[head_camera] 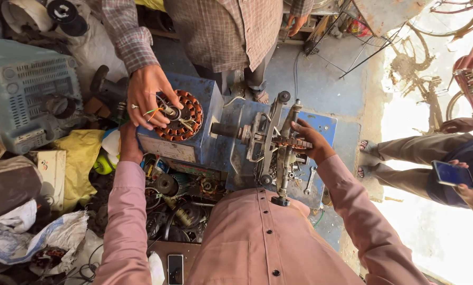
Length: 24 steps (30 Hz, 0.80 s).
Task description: The person winds copper wire onto a fan motor stator using a manual winding machine, turning the handle and guiding the wire around the core.
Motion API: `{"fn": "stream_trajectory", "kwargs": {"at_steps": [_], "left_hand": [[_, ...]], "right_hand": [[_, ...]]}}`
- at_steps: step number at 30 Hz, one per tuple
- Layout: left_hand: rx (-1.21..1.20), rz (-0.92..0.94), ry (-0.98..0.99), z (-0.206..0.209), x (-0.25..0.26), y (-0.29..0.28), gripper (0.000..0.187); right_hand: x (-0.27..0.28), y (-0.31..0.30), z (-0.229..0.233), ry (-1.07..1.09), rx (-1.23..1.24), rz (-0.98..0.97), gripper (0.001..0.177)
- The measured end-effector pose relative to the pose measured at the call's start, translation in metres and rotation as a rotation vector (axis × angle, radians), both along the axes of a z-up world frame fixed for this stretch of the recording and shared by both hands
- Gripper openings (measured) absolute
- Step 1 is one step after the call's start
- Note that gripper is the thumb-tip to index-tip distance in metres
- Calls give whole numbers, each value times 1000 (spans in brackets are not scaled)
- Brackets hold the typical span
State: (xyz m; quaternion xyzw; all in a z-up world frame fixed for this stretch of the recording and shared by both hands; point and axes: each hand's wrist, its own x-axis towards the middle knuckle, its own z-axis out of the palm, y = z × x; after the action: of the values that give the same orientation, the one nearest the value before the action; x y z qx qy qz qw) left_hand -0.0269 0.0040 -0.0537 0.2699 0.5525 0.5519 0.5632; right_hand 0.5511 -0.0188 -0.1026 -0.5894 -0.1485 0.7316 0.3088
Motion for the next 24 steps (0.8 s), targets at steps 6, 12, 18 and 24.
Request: {"fn": "stream_trajectory", "kwargs": {"at_steps": [6,12,18,24], "left_hand": [[-8,93,-7,-18,-6,2,53],[42,14,-157,5,5,-3,59],[75,-50,-89,25,14,-1,57],[113,-62,-97,0,4,2,54]], "right_hand": [[-2,3,9,-75,-31,33,86],[-1,-3,7,81,76,-20,82],[1,-3,3,132,105,-61,79],[-4,-2,20,90,37,-44,83]]}}
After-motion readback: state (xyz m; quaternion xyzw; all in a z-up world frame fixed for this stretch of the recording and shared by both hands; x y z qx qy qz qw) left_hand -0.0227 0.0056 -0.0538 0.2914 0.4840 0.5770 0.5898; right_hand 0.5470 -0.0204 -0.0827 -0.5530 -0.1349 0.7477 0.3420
